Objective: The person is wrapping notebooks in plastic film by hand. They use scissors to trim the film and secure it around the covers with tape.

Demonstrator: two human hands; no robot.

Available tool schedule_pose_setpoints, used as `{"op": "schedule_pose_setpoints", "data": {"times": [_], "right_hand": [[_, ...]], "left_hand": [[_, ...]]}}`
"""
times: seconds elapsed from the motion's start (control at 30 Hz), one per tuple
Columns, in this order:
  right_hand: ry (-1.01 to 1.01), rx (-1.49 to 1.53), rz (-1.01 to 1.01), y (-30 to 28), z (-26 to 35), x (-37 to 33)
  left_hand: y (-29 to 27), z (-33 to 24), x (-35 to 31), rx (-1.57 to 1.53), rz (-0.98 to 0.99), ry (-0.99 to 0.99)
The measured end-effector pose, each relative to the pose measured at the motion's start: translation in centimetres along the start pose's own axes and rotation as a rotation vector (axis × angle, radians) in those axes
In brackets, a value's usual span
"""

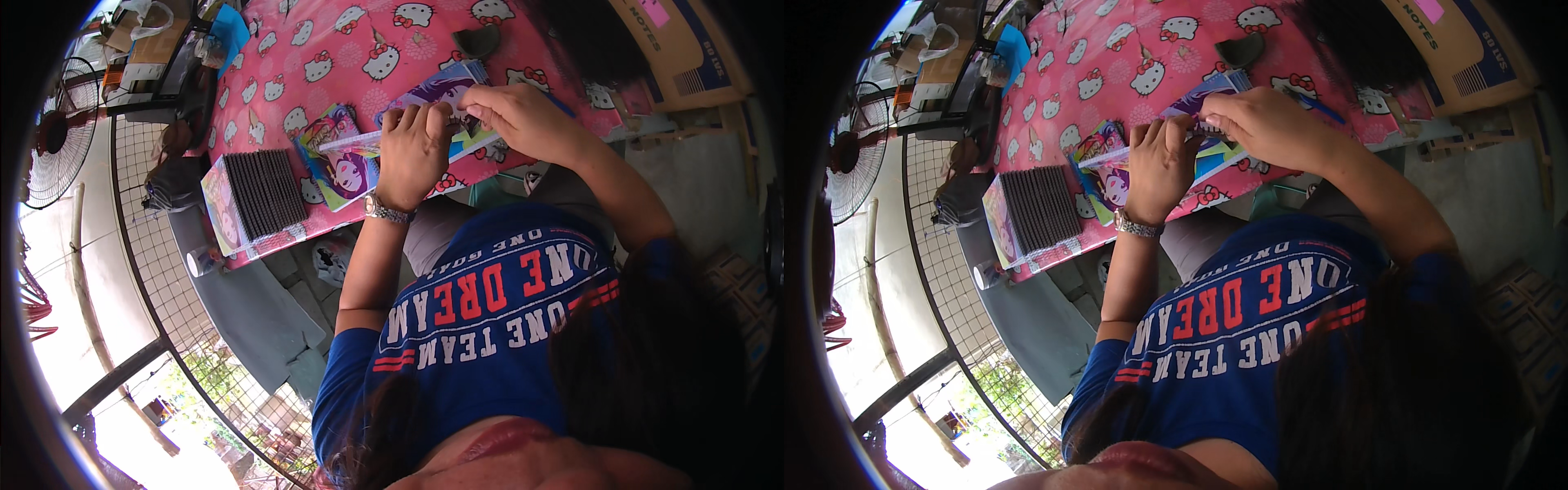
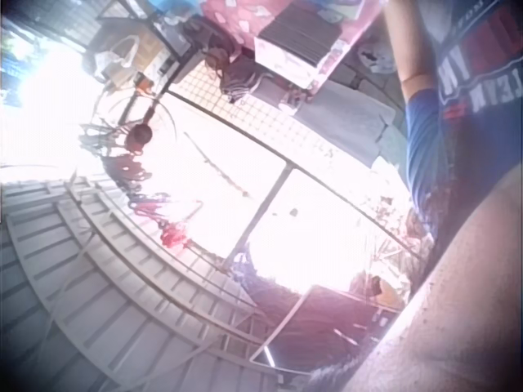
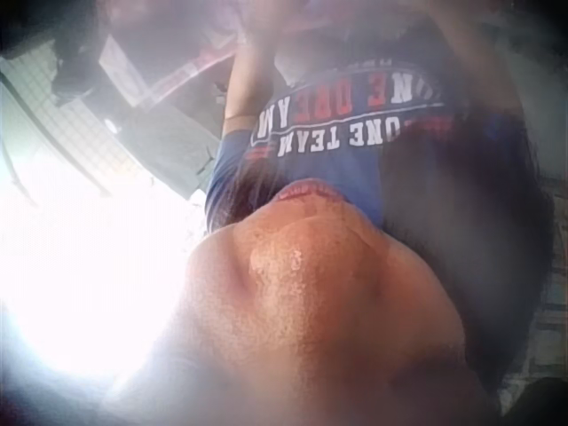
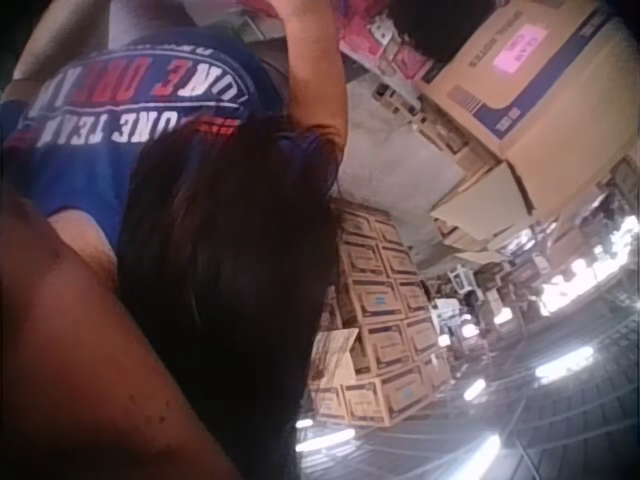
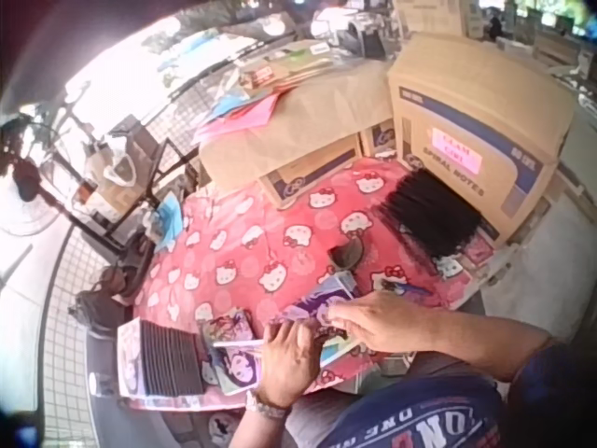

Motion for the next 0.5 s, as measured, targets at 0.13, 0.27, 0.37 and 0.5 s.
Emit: {"op": "schedule_pose_setpoints", "data": {"times": [0.13,0.27,0.37,0.5], "right_hand": [[-0.091,-0.045,-0.05,0.1,1.4,0.5],[0.415,0.584,0.335,2.0,-2.3,2.0],[0.335,-0.217,-0.046,0.6,-16.1,4.3],[0.367,-0.884,-0.116,1.4,-18.2,4.6]], "left_hand": [[0.0,0.2,0.3,-0.017,0.002,-0.006],[-0.1,0.8,-0.4,-0.006,0.0,-0.02],[0.5,0.3,0.3,-0.007,0.037,0.024],[-0.2,0.4,-0.9,0.204,-0.032,-0.236]]}}
Point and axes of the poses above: each hand's wrist, its own x-axis towards the middle knuckle, its own y-axis out of the palm, z = x × y, the point moved 7 cm from there along x, towards the middle knuckle, and after that the axes turned 11 degrees about -y, right-handed, at the moved point
